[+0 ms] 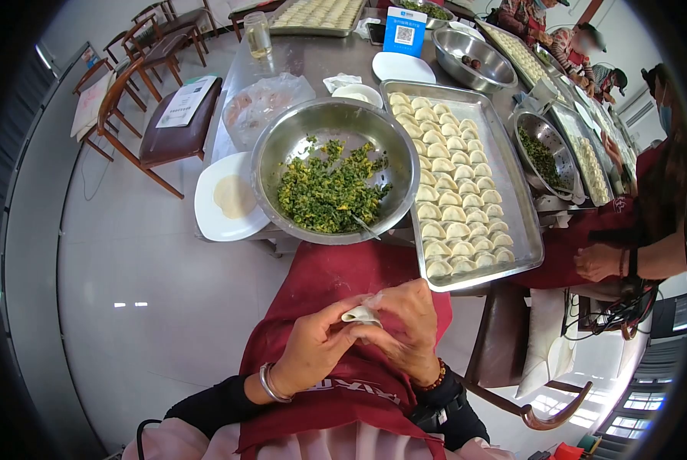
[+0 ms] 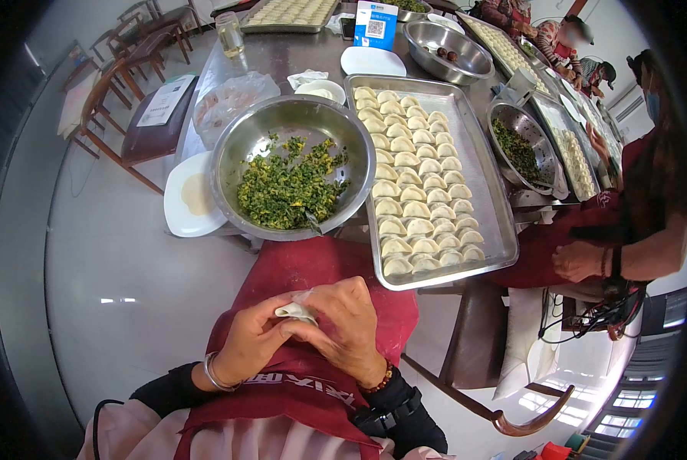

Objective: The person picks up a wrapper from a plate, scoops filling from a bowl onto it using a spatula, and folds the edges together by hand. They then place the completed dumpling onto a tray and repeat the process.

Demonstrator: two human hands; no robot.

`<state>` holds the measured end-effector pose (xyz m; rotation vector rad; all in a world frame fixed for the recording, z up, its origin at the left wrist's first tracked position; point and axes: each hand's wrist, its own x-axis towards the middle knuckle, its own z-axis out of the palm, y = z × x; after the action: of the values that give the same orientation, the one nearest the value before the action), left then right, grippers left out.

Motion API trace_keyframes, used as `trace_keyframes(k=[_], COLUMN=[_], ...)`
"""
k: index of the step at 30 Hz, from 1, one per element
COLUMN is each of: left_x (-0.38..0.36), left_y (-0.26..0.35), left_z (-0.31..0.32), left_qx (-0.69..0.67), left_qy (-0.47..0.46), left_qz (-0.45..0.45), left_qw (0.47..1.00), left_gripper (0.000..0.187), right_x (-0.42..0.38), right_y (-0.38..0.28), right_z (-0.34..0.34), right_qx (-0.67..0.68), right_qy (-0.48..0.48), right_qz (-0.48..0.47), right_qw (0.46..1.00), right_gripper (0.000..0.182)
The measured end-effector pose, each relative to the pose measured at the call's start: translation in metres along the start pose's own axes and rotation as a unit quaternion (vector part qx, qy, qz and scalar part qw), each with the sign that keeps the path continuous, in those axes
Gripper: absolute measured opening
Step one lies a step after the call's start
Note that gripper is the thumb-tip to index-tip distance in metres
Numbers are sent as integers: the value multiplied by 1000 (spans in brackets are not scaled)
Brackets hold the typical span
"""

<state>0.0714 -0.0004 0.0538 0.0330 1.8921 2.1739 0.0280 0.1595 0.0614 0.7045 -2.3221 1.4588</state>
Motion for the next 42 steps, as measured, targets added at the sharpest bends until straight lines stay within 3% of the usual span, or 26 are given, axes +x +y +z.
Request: trace_keyframes(k=[7,9,12,19,25,27,33,36,42], left_x=[2,4,5,5,6,5,2,4,2], left_y=[19,13,11,4,-9,-6,-11,-3,-10], left_z=[3,-1,-4,0,-3,-2,-1,2,1], left_qx=[120,160,114,47,7,0,17,8,16], left_qy=[8,-36,-57,-3,-41,-41,-32,-20,-18], left_qz=[-4,19,-23,-30,-67,-41,-75,-44,-68], left_qw=[993,986,992,998,997,998,997,999,997], left_gripper=[46,49,52,48,29,20,17,19,23], right_x=[-6,-6,-5,-2,-2,3,-5,-2,-8], right_y=[10,11,5,11,10,2,16,8,18], right_z=[2,1,2,2,2,5,0,4,2], right_qx=[-34,-11,-15,6,34,49,70,86,79], right_qy=[-16,-41,-33,-74,-77,-43,-95,-55,-84], right_qz=[-44,-41,10,-25,-28,19,1,39,8], right_qw=[998,998,999,997,996,998,993,994,993], right_gripper=[23,22,21,19,19,17,17,18,17])
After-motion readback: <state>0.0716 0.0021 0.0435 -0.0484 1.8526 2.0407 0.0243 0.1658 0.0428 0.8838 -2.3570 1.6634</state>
